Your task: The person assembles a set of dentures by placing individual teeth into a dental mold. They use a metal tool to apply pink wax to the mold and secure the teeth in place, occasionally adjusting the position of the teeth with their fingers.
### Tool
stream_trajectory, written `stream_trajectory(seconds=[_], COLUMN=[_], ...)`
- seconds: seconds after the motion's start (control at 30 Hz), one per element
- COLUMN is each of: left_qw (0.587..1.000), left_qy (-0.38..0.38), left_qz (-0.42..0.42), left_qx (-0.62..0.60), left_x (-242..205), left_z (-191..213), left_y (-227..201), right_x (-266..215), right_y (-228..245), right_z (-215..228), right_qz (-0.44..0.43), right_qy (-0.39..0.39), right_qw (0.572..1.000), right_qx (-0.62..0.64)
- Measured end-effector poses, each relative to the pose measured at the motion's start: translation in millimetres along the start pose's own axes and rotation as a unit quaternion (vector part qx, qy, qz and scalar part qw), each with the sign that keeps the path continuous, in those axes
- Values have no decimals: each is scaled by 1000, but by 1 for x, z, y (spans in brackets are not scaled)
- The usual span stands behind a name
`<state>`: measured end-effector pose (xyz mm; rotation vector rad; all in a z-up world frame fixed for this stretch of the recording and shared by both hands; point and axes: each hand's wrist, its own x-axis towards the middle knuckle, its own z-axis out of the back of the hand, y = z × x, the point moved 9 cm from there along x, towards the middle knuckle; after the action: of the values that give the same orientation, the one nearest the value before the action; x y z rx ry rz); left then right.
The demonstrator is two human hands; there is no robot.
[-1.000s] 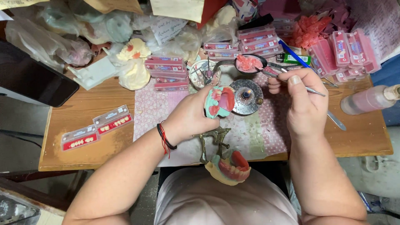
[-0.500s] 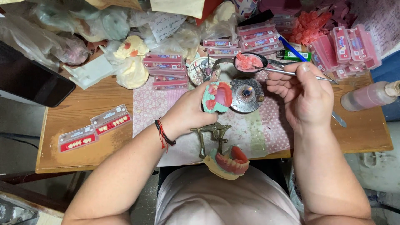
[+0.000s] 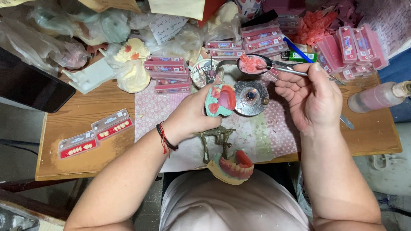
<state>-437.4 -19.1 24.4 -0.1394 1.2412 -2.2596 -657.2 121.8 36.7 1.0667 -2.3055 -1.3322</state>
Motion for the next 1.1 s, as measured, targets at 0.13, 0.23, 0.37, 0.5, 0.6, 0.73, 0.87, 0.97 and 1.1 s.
stream_trajectory(seconds=[0.13, 0.23, 0.37, 0.5, 0.6, 0.73, 0.87, 0.97, 1.1], left_qw=[1000, 1000, 994, 992, 991, 990, 990, 990, 992], left_qy=[-4, 10, 51, 72, 82, 94, 101, 92, 93], left_qz=[-2, -24, -93, -91, -91, -99, -90, -98, -67], left_qx=[-12, -7, 18, 50, 53, 44, 44, 48, 47], left_x=[-4, -8, -12, -15, -16, -20, -19, -19, -20], left_z=[0, 0, -15, -21, -19, -15, -16, -16, -16], left_y=[-3, -9, -16, -19, -22, -31, -29, -29, -30], right_x=[0, -6, -15, -17, -17, -22, -41, -59, -79], right_y=[-8, -22, -37, -38, -38, -34, -25, -24, -21], right_z=[16, 24, 33, 34, 35, 30, 13, -5, -32], right_qz=[-1, -26, -55, -53, -48, -32, 1, 8, 39], right_qy=[3, 18, 3, 1, 2, 2, 15, 65, 88], right_qw=[999, 999, 998, 999, 999, 999, 1000, 998, 994], right_qx=[37, 33, 5, 0, -2, 11, 22, 3, -43])
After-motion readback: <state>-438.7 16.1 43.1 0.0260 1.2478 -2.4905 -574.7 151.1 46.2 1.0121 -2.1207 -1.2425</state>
